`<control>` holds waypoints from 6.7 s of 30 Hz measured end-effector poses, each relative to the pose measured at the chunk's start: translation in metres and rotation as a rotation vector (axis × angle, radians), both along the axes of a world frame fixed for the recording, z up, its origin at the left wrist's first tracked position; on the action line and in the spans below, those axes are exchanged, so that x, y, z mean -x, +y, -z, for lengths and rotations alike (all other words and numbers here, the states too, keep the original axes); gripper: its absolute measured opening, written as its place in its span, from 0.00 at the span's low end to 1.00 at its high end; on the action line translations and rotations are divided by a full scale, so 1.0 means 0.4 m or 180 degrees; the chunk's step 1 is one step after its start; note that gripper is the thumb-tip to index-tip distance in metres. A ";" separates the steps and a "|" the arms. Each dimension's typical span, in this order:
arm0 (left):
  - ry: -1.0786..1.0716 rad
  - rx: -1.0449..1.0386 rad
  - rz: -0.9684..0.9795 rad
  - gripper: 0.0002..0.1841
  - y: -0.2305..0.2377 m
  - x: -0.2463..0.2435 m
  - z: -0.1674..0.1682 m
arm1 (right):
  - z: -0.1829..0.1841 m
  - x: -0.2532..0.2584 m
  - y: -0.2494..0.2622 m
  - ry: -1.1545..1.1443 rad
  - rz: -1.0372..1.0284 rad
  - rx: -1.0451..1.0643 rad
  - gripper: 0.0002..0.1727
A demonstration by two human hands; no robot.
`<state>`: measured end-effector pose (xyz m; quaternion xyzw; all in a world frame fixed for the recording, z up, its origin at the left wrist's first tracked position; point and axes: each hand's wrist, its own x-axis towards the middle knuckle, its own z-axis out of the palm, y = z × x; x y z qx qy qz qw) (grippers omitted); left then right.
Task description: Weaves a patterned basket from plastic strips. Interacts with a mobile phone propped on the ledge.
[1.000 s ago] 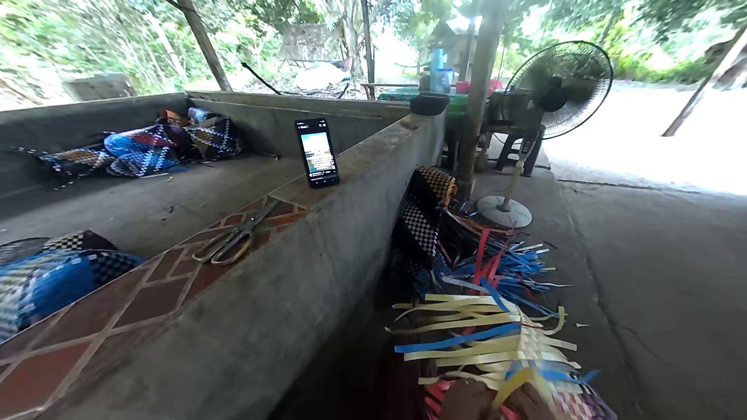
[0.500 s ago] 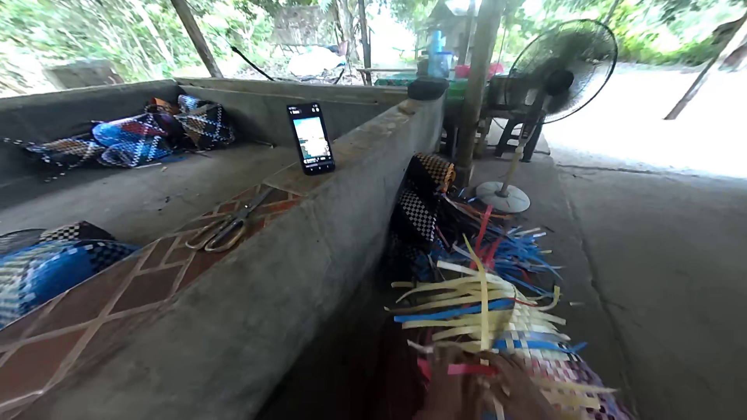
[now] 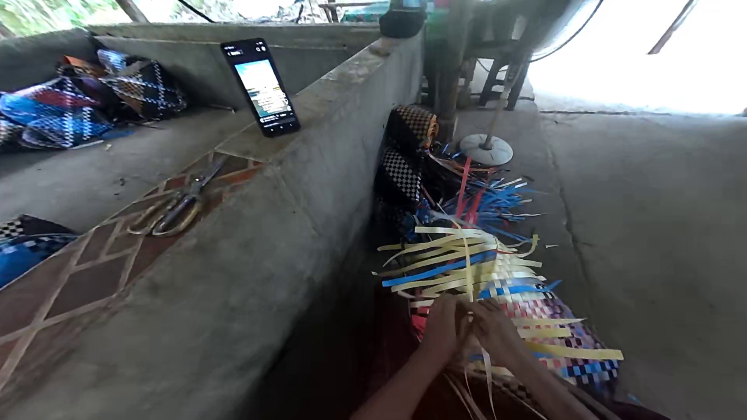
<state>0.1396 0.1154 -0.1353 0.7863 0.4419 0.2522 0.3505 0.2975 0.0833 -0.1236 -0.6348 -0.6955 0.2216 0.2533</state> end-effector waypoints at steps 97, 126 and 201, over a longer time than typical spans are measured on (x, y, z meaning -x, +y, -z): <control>0.0346 -0.1184 -0.0010 0.12 0.010 -0.055 0.067 | -0.041 -0.065 -0.033 0.1803 -0.0086 0.0312 0.05; 0.1072 0.0485 0.0693 0.14 0.061 -0.043 -0.072 | 0.028 -0.093 0.099 0.0445 -0.0070 -0.0382 0.17; 0.1014 0.0905 0.0453 0.19 0.051 -0.050 -0.061 | 0.054 -0.190 0.011 -0.0181 0.0091 -0.0772 0.21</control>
